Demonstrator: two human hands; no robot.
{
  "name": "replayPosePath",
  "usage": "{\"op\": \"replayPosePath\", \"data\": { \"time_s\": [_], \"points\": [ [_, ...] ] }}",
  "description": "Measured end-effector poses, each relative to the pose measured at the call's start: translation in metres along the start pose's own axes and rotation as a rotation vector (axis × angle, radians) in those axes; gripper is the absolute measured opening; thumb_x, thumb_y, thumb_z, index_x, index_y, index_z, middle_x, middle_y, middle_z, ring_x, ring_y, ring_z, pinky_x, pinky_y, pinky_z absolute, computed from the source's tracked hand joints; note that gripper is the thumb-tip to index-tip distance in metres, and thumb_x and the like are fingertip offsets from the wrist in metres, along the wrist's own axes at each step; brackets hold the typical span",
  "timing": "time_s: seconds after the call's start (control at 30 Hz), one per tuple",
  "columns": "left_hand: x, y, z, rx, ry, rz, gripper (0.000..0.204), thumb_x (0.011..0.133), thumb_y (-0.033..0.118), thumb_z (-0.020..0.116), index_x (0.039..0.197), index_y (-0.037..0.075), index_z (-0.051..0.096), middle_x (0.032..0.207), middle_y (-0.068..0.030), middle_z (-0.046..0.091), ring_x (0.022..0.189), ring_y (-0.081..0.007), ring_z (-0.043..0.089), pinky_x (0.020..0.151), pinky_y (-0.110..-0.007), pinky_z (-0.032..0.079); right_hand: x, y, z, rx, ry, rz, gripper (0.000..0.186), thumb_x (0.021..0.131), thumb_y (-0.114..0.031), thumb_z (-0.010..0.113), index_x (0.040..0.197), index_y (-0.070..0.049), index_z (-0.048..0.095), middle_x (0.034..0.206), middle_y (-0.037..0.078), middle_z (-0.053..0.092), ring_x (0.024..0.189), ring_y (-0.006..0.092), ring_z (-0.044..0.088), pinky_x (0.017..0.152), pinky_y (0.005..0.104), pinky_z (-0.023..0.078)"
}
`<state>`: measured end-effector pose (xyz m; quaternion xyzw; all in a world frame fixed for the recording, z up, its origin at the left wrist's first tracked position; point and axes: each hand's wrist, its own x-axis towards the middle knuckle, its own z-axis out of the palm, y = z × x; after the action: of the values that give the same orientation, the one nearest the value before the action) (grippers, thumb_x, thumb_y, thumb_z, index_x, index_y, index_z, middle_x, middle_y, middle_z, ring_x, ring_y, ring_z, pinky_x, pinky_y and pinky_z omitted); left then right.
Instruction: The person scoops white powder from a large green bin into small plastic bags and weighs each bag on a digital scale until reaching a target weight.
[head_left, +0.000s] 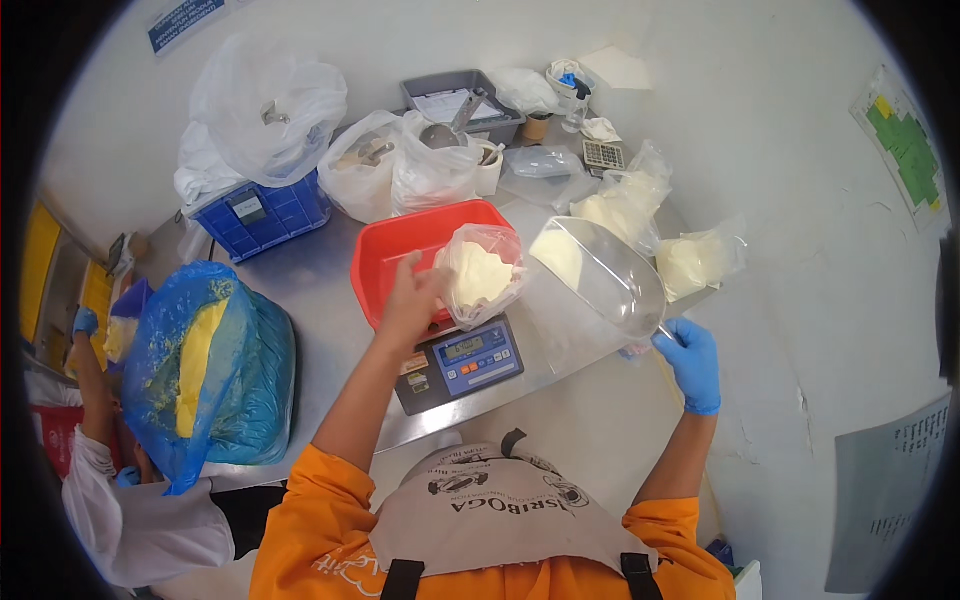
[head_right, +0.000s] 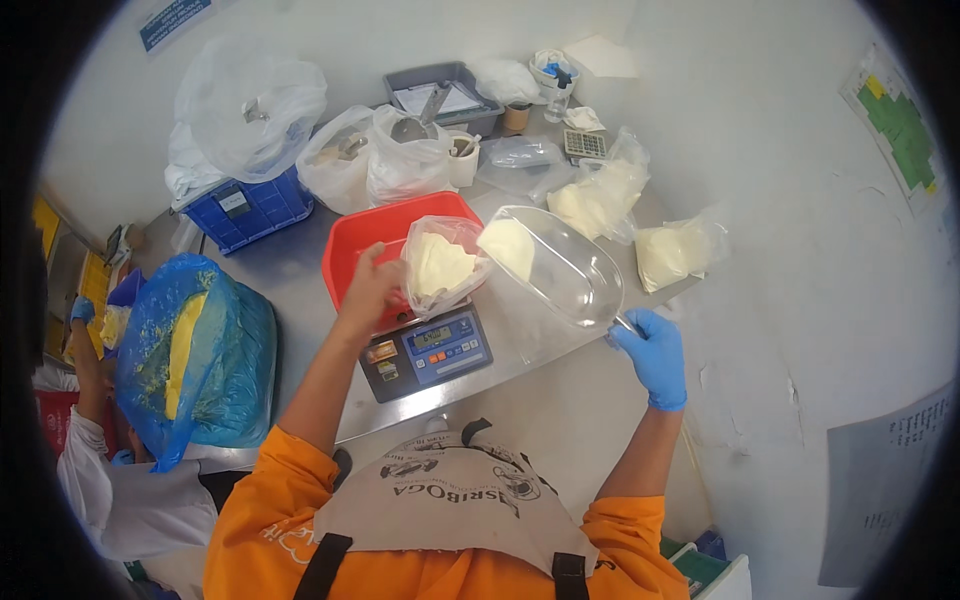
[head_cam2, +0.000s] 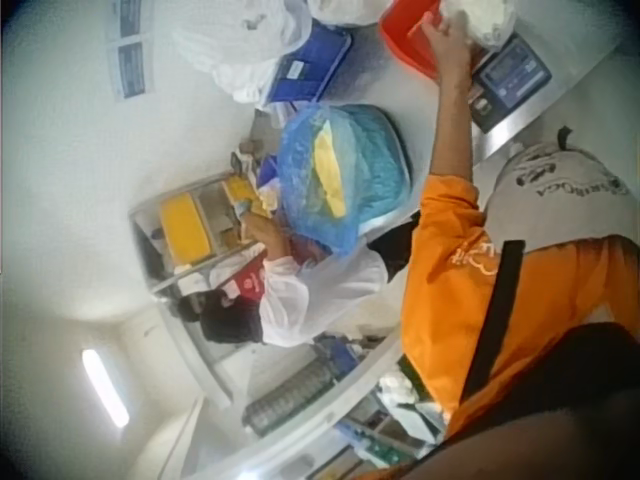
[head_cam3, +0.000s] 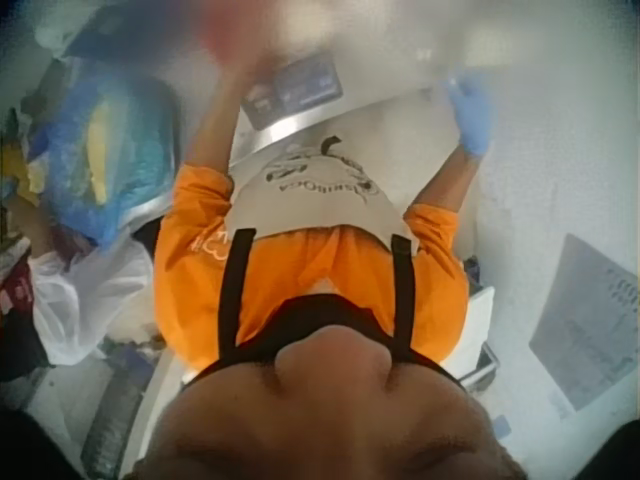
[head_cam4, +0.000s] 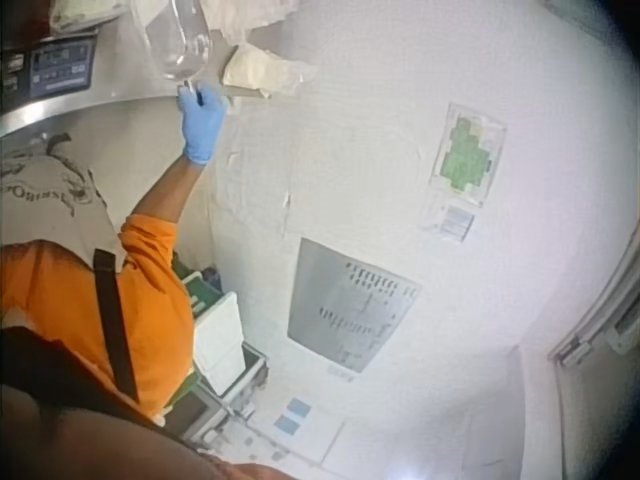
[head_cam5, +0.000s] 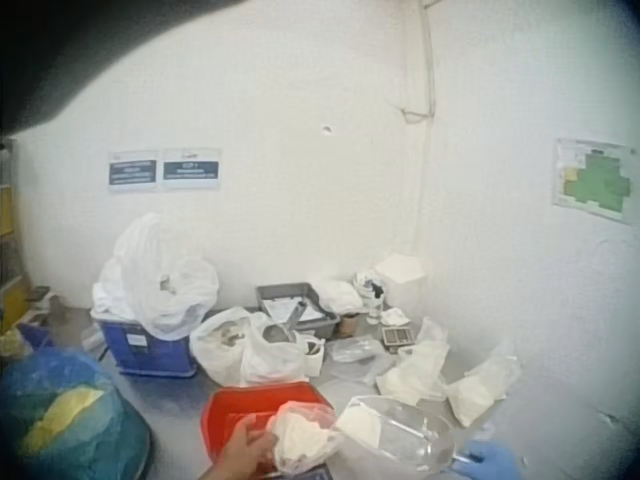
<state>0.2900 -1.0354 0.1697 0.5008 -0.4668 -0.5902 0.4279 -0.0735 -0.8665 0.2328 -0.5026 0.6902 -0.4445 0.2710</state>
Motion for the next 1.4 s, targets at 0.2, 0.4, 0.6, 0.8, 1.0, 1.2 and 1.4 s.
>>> {"op": "replayPosePath", "data": {
  "time_s": [0.2, 0.4, 0.6, 0.8, 1.0, 1.2, 1.4],
  "points": [
    [0.025, 0.021, 0.03, -0.554, -0.2, -0.075, 0.082, 0.081, -0.004, 0.056, 0.155, 0.009, 0.023, 0.139, -0.0254, 0.048, 0.097, -0.0206, 0.063, 0.08, -0.032, 0.055, -0.027, 0.041, -0.014, 0.066, 0.153, 0.1, 0.012, 0.083, -0.011, 0.068, 0.076, -0.002, 0.064, 0.065, -0.007, 0.047, 0.062, 0.0037, 0.04, 0.054, 0.023, 0.032],
    [0.061, 0.14, 0.05, -0.649, -0.658, 0.397, 0.082, 0.077, -0.007, 0.053, 0.155, 0.007, 0.03, 0.151, -0.022, 0.042, 0.061, -0.0029, 0.046, 0.057, -0.019, 0.043, -0.055, 0.057, -0.045, 0.08, 0.367, 0.184, 0.015, 0.084, -0.01, 0.064, 0.071, -0.006, 0.06, 0.064, -0.008, 0.045, 0.059, 0.0017, 0.037, 0.052, 0.0223, 0.028],
    [0.062, 0.227, 0.121, -0.422, -0.439, 0.761, 0.067, 0.08, -0.005, 0.054, 0.146, -0.004, 0.043, 0.126, -0.0123, 0.061, 0.061, -0.0056, 0.05, 0.058, -0.021, 0.044, -0.074, 0.099, -0.099, 0.067, 0.5, 0.214, 0.017, 0.085, -0.011, 0.063, 0.07, -0.007, 0.058, 0.062, -0.009, 0.042, 0.056, 0.0016, 0.034, 0.05, 0.0224, 0.025],
    [0.125, 0.223, 0.205, -0.072, 0.021, 0.67, 0.071, 0.076, -0.001, 0.059, 0.144, -0.008, 0.042, 0.09, -0.0095, 0.064, 0.064, -0.0108, 0.054, 0.058, -0.025, 0.045, -0.056, 0.129, -0.152, 0.04, 0.57, 0.213, 0.016, 0.086, -0.012, 0.064, 0.071, -0.007, 0.058, 0.063, -0.009, 0.041, 0.058, 0.002, 0.033, 0.051, 0.0233, 0.026],
    [0.189, 0.111, 0.256, 0.219, 0.139, 0.424, 0.075, 0.071, -0.002, 0.062, 0.143, -0.006, 0.044, 0.096, -0.0164, 0.064, 0.07, -0.0163, 0.062, 0.059, -0.029, 0.05, -0.056, 0.176, -0.199, 0.018, 0.589, 0.247, 0.023, 0.086, -0.011, 0.067, 0.069, -0.006, 0.051, 0.066, -0.007, 0.04, 0.062, 0.0036, 0.033, 0.053, 0.0243, 0.027],
    [0.204, 0.068, 0.324, 0.293, -0.067, 0.291, 0.074, 0.07, -0.002, 0.064, 0.142, -0.002, 0.047, 0.107, -0.0223, 0.064, 0.078, -0.0203, 0.067, 0.06, -0.03, 0.052, -0.07, 0.222, -0.243, -0.01, 0.629, 0.295, 0.024, 0.086, -0.01, 0.065, 0.068, -0.008, 0.049, 0.065, -0.008, 0.039, 0.061, 0.003, 0.033, 0.053, 0.0242, 0.027],
    [0.181, 0.147, 0.381, 0.417, -0.194, 0.611, 0.042, 0.086, 0.01, 0.064, 0.127, 0.001, 0.059, 0.114, -0.0116, 0.069, 0.073, -0.0122, 0.065, 0.059, -0.024, 0.049, -0.074, 0.241, -0.265, 0.046, 0.669, 0.362, 0.019, 0.087, -0.008, 0.064, 0.072, -0.007, 0.052, 0.066, -0.009, 0.039, 0.06, 0.0027, 0.033, 0.052, 0.024, 0.026]
  ]
}}
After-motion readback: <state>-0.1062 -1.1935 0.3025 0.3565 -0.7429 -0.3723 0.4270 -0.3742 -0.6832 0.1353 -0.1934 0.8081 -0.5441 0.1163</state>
